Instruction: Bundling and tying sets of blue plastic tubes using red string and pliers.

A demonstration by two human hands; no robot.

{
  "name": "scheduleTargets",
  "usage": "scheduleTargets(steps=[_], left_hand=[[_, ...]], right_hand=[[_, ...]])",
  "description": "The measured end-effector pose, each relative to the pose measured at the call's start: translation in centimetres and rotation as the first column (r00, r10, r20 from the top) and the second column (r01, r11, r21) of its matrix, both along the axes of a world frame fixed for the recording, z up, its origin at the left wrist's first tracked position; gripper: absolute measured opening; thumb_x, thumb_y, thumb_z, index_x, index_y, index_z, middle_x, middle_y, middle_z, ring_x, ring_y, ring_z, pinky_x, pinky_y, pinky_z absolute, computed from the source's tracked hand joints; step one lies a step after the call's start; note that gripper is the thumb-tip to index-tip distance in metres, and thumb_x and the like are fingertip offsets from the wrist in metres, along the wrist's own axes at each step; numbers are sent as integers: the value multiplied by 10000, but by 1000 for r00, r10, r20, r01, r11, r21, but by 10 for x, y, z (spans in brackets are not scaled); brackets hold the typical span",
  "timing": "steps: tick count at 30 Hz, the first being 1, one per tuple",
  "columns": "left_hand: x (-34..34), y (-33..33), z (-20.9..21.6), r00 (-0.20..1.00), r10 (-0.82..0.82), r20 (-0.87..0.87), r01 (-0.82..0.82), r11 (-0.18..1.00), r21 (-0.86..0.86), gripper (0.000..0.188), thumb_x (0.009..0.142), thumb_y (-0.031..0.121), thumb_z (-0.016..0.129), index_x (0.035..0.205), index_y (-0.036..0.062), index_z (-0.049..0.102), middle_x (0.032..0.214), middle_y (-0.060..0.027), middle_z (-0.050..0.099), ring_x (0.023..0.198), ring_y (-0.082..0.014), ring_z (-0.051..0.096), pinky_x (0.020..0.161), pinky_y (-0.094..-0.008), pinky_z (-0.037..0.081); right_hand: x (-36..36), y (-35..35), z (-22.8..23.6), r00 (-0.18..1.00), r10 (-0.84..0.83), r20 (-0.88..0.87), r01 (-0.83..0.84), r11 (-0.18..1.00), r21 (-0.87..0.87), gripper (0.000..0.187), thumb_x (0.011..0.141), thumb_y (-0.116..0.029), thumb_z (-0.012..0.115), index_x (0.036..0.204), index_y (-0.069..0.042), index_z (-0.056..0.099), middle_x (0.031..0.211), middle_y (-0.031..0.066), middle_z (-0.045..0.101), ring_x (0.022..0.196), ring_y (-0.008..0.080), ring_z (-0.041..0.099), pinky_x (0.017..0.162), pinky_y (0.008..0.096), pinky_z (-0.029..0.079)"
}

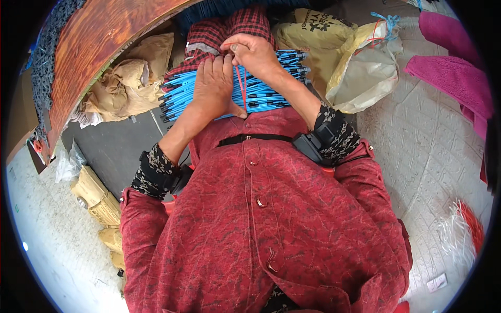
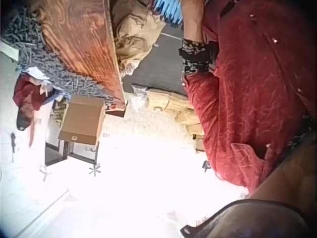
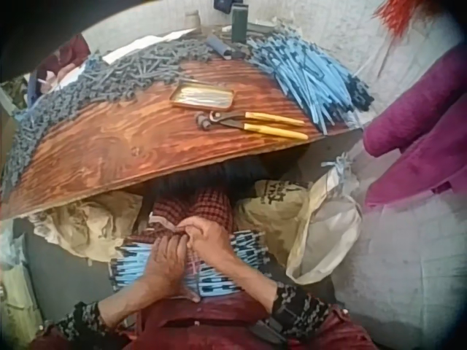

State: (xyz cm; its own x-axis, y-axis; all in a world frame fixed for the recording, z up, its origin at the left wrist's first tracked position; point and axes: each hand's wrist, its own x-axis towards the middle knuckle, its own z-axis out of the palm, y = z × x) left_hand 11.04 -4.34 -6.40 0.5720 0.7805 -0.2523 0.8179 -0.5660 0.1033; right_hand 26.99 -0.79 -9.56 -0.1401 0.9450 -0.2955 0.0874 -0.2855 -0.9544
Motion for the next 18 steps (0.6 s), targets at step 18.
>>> scheduleTargets(steps=[18], left_hand=[[-16,9,-17,944,-18,330,37,998,-51,1230,354,667,894,1310,0,502,1171,-150,599,1116,-352,568,1010,-458,446]], right_hand=[[2,-52,28,687,-285,-668,-98,875,-474,104,990,-131,571,1071,-70,591,571,-87,342,460,69,334,806,284,468]])
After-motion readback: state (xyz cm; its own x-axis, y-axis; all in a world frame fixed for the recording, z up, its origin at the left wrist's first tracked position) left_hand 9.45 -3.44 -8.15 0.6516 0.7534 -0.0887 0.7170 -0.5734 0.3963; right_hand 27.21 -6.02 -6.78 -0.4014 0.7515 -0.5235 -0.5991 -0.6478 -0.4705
